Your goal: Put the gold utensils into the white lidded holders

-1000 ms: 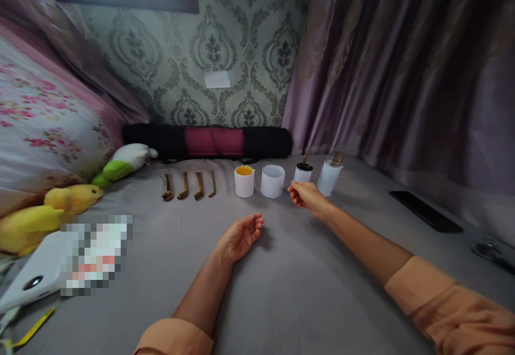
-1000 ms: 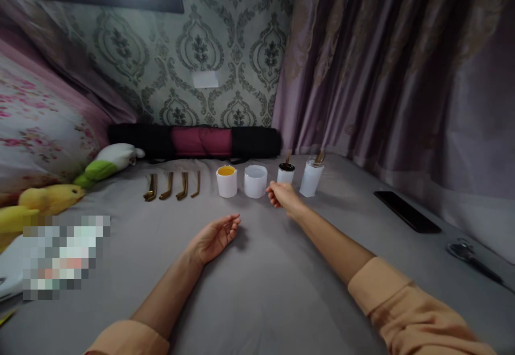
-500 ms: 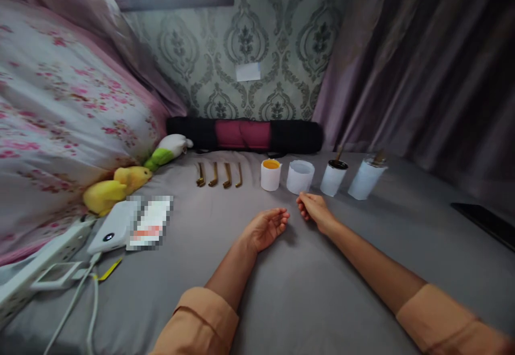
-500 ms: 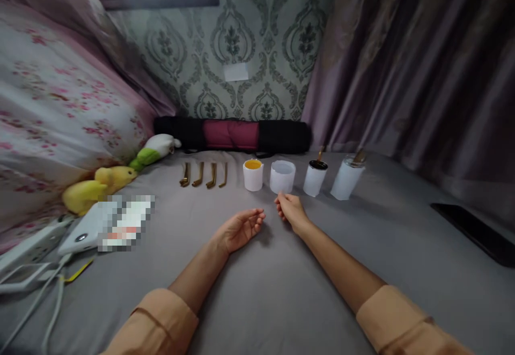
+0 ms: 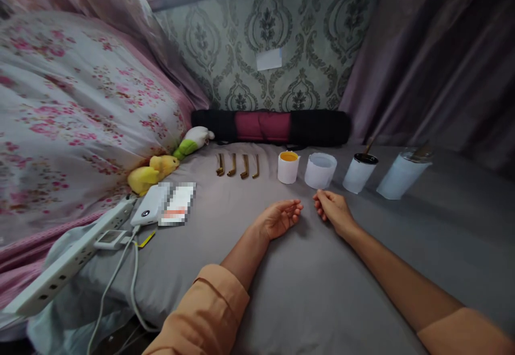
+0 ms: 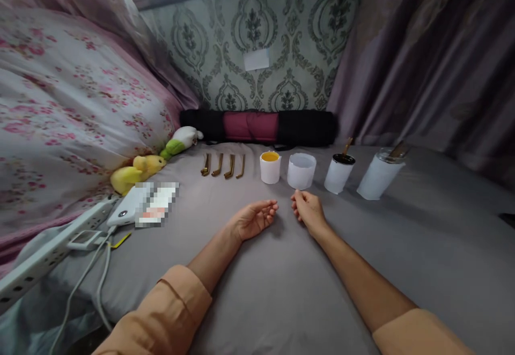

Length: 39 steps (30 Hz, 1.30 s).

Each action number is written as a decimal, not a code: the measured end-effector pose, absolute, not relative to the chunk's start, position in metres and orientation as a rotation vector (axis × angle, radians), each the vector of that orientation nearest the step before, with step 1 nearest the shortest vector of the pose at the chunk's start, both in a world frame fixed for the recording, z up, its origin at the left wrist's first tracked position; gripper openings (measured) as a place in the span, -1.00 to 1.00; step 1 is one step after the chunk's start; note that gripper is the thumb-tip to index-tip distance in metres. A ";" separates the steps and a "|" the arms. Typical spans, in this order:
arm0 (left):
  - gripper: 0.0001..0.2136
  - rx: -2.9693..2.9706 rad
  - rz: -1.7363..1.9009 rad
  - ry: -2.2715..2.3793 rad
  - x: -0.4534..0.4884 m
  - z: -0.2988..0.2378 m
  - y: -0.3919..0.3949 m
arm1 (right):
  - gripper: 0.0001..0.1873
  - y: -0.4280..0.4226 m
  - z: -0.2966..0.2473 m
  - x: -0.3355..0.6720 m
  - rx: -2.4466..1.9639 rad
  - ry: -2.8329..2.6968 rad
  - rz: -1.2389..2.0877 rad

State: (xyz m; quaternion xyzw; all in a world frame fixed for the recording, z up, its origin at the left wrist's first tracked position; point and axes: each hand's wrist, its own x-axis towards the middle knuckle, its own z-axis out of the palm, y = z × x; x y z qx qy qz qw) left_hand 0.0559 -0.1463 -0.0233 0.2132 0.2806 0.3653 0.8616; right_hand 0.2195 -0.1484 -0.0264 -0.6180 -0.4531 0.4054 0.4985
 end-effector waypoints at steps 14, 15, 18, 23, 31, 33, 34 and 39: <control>-0.97 0.458 0.899 0.837 0.049 -0.015 -0.127 | -0.74 -0.150 -0.027 0.222 -1.478 -1.125 0.981; -0.97 0.463 0.901 0.852 0.048 -0.015 -0.125 | -0.74 -0.150 -0.027 0.221 -1.481 -1.125 0.977; -0.96 0.482 0.914 0.906 0.045 -0.012 -0.118 | -0.74 -0.150 -0.028 0.222 -1.485 -1.119 0.973; -0.94 0.552 0.975 1.050 0.039 -0.006 -0.102 | -0.72 -0.149 -0.031 0.222 -1.474 -1.134 0.960; -0.93 0.807 1.092 1.338 0.020 -0.008 -0.072 | -0.71 -0.149 -0.032 0.223 -1.486 -1.186 0.935; -0.93 0.888 1.100 1.388 0.015 -0.009 -0.068 | -0.70 -0.149 -0.033 0.223 -1.488 -1.193 0.923; -0.93 0.926 1.099 1.417 0.013 -0.009 -0.066 | -0.70 -0.149 -0.034 0.224 -1.490 -1.199 0.918; -0.96 1.117 1.066 1.611 0.005 -0.006 -0.057 | -0.68 -0.147 -0.036 0.224 -1.505 -1.212 0.903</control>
